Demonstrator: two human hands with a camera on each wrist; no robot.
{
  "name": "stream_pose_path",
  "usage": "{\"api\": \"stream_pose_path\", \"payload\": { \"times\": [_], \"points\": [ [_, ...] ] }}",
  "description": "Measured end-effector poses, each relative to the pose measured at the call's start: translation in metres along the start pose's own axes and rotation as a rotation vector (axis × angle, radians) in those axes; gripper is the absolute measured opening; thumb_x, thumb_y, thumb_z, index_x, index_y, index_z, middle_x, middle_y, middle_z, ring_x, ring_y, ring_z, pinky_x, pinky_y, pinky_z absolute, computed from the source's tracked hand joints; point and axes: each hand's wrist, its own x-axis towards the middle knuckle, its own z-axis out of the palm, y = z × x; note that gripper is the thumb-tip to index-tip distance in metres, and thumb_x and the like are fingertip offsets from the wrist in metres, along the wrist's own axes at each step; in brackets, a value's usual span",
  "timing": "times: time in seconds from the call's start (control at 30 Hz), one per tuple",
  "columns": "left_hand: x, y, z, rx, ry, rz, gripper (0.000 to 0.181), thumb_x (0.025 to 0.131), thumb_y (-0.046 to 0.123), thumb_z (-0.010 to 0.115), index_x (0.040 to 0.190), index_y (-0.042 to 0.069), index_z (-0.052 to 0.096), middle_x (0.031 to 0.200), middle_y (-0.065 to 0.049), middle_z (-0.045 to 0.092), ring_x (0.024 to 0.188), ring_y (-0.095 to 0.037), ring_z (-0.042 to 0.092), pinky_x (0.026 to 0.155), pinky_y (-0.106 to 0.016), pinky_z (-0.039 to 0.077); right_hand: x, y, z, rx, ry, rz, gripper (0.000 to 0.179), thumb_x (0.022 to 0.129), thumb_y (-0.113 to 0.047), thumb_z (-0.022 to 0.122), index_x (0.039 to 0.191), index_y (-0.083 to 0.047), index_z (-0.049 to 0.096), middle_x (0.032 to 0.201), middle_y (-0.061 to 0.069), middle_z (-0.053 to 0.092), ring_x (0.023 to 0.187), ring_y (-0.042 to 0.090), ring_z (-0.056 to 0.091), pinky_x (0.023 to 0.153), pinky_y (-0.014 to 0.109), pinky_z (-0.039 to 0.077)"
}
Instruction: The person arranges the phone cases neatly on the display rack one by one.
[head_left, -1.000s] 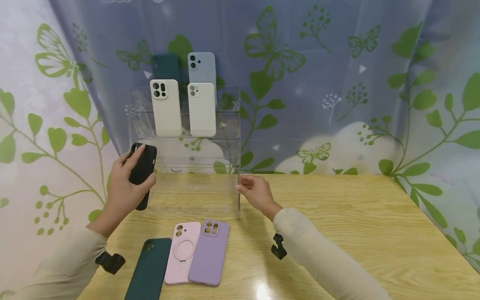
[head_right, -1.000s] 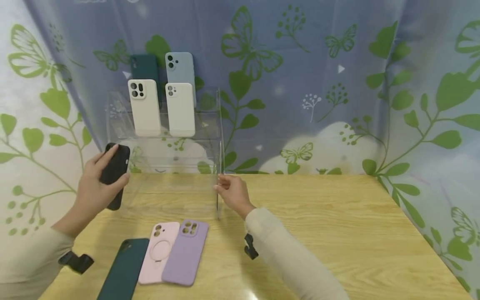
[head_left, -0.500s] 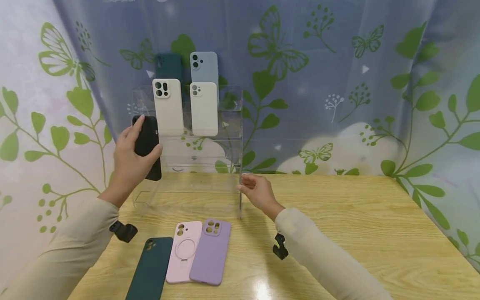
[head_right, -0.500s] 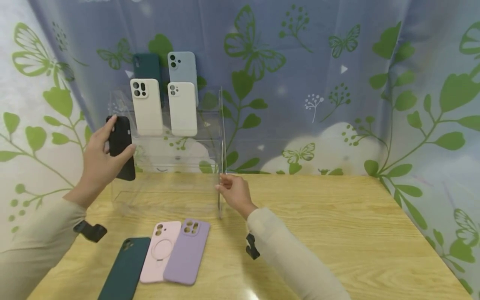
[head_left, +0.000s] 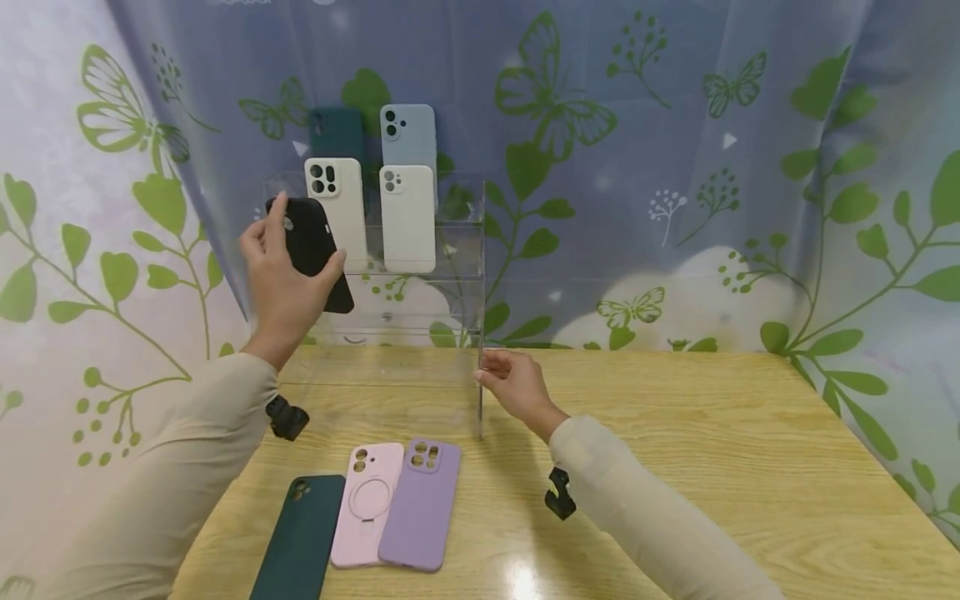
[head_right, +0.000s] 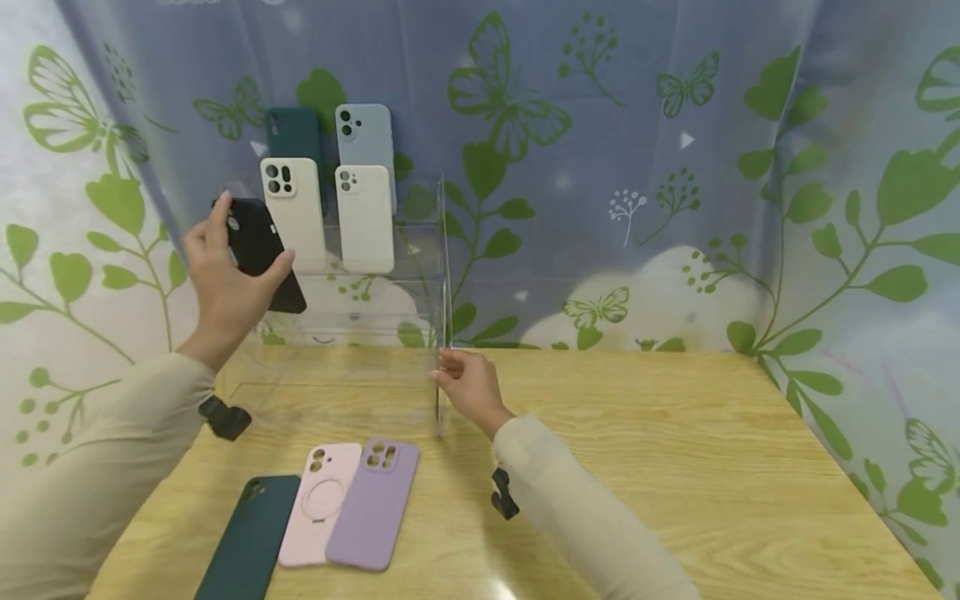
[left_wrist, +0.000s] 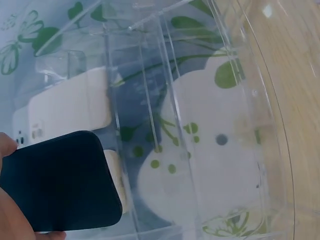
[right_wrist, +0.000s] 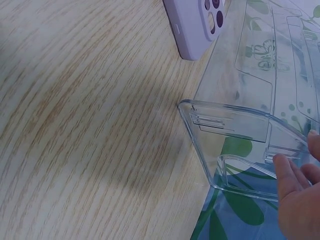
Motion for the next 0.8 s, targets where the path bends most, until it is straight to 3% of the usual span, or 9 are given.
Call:
{"api": "stream_pose_path", "payload": {
  "times": [0.37, 0.67, 0.8],
  "points": [
    [0.000, -0.015, 0.029, 0.029, 0.054, 0.002, 0.078, 0.085, 0.023, 0.072, 0.150, 0.018, 0.029, 0.134, -0.022, 0.027, 0.118, -0.039, 0.037, 0.100, -0.050, 0.034, 0.000, 0.001, 0.000, -0.006, 0.007, 0.007, 0.045, 0.090, -0.014, 0.068, 0.132, -0.003, 0.057, 0.121, 0.014, 0.064, 0.109, 0.027, 0.063, 0.088, 0.036, 0.052],
    [-0.004, -0.031, 0.047, 0.094, 0.020, -0.065, 0.079, 0.086, 0.022, 0.072, 0.151, 0.017, 0.028, 0.138, -0.025, 0.025, 0.122, -0.039, 0.036, 0.098, -0.051, 0.037, 0.000, 0.000, 0.000, -0.023, 0.009, 0.006, 0.045, 0.090, -0.015, 0.067, 0.132, -0.004, 0.057, 0.123, 0.014, 0.063, 0.111, 0.027, 0.062, 0.089, 0.036, 0.052],
    [-0.007, -0.036, 0.051, 0.141, -0.021, -0.121, 0.079, 0.087, 0.024, 0.070, 0.152, 0.020, 0.027, 0.141, -0.024, 0.023, 0.125, -0.040, 0.036, 0.089, -0.055, 0.042, -0.001, -0.001, -0.001, -0.018, 0.005, 0.004, 0.045, 0.090, -0.015, 0.067, 0.133, -0.003, 0.056, 0.123, 0.015, 0.063, 0.111, 0.027, 0.062, 0.089, 0.036, 0.052]
  ]
}}
